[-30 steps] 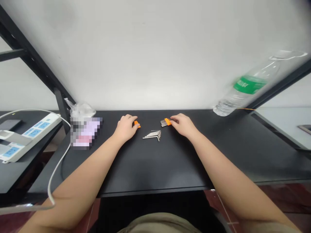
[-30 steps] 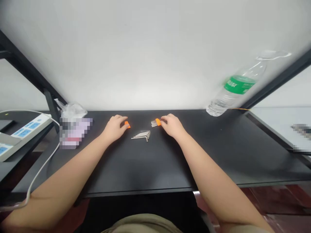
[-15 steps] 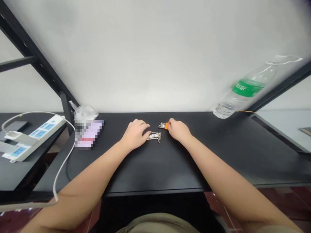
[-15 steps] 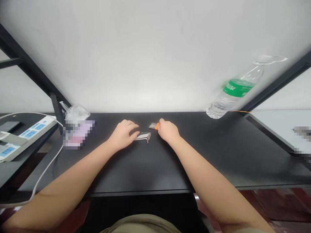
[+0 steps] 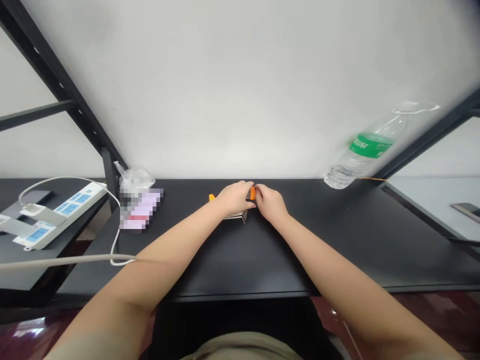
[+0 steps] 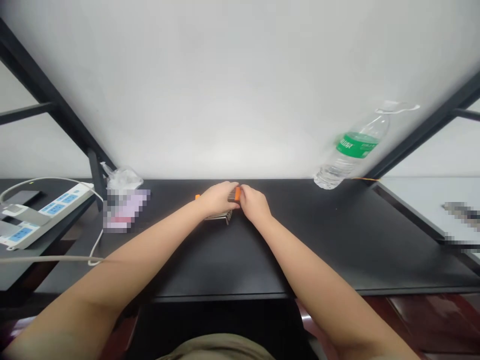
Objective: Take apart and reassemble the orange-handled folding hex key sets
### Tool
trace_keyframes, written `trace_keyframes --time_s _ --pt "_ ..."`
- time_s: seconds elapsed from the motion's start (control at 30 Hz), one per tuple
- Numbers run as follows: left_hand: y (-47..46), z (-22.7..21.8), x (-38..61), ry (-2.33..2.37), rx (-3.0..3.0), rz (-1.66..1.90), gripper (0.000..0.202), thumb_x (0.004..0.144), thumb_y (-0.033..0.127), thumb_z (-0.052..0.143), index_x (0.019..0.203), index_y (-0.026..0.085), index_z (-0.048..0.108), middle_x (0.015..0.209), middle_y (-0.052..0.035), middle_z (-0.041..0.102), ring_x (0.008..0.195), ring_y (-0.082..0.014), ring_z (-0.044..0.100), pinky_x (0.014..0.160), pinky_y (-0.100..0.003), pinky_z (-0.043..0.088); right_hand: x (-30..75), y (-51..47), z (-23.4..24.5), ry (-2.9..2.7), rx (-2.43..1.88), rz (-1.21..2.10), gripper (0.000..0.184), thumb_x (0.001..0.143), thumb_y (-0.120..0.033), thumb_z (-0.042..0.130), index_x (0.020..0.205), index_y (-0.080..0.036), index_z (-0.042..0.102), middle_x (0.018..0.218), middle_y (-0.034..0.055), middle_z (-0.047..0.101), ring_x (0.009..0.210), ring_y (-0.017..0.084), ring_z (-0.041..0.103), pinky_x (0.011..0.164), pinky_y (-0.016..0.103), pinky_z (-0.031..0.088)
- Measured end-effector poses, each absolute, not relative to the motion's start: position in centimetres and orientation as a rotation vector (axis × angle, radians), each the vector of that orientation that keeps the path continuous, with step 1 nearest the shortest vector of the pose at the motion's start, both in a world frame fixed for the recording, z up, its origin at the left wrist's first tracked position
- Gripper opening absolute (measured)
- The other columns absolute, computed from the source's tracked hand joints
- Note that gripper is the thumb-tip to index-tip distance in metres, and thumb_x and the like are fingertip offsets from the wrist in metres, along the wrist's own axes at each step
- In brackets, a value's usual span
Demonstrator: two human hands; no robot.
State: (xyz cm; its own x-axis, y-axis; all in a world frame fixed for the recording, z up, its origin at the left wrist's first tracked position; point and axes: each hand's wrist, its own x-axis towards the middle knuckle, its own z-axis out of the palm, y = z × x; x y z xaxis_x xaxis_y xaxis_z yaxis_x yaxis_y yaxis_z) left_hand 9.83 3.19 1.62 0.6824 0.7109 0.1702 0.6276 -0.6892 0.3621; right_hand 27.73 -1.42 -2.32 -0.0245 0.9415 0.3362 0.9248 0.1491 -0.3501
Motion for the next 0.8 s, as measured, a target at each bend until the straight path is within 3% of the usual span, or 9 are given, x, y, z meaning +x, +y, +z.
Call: trace_keyframes --time_s 0.1,0.17,0.27,0.4,0.6,0.8 --pt "3.8 1.7 9.8 1.099 2.648 0.478 0.025 0.082 0.03 0.068 0.105 0.019 0.069 0.103 -0.0108 0.07 0.089 -0.0259 0.066 0.074 -0.034 0.05 26.8 -1.1 -2.0 -1.964 -1.706 0.107 0.036 0.103 -0.025 0.04 0.129 -0.02 0.064 0.12 0.0102 0.074 0.104 0.025 0.069 0.091 0.033 0.048" --pt "4.0 1.6 8.9 1.115 2.656 0.501 0.016 0.082 0.023 0.065 0.096 0.018 0.07 0.097 -0.0106 0.069 0.086 -0.0254 0.065 0.072 -0.034 0.049 25.8 -0.4 -1.7 -1.97 -1.684 0.183 0.035 0.102 -0.024 0.043 0.13 -0.02 0.063 0.117 0.0099 0.075 0.102 0.024 0.069 0.09 0.033 0.048" --pt "4.4 1.3 7.1 1.114 2.667 0.574 0.017 0.083 0.02 0.062 0.098 0.018 0.069 0.098 -0.0102 0.07 0.087 -0.0248 0.065 0.077 -0.035 0.049 24.0 1.2 -1.3 -1.933 -1.698 0.344 0.031 0.101 -0.029 0.047 0.124 -0.02 0.065 0.109 0.0093 0.076 0.094 0.023 0.07 0.083 0.031 0.048" --pt "5.2 0.4 5.1 1.084 2.69 0.683 0.02 0.087 0.022 0.062 0.106 0.019 0.069 0.104 -0.0099 0.071 0.095 -0.0244 0.065 0.085 -0.035 0.049 22.2 2.7 -1.6 -1.906 -1.683 0.445 0.033 0.106 -0.036 0.038 0.109 -0.021 0.067 0.101 0.0082 0.076 0.088 0.022 0.069 0.077 0.029 0.047" --pt "6.6 -0.2 4.7 1.104 2.688 0.629 0.027 0.084 0.028 0.069 0.11 0.021 0.07 0.108 -0.0093 0.072 0.103 -0.0266 0.065 0.089 -0.036 0.048 22.8 3.6 -2.7 -2.007 -1.902 0.172 0.038 0.108 -0.034 0.032 0.114 -0.016 0.065 0.097 0.0135 0.074 0.086 0.026 0.068 0.076 0.031 0.043" --pt "7.2 -0.4 4.3 1.187 2.59 0.561 0.028 0.081 0.033 0.074 0.107 0.022 0.072 0.103 -0.0089 0.073 0.103 -0.0284 0.064 0.089 -0.036 0.048 24.6 4.6 -3.0 -2.023 -2.059 0.093 0.033 0.105 -0.03 0.041 0.105 -0.014 0.069 0.092 0.0177 0.073 0.086 0.028 0.068 0.078 0.035 0.044"
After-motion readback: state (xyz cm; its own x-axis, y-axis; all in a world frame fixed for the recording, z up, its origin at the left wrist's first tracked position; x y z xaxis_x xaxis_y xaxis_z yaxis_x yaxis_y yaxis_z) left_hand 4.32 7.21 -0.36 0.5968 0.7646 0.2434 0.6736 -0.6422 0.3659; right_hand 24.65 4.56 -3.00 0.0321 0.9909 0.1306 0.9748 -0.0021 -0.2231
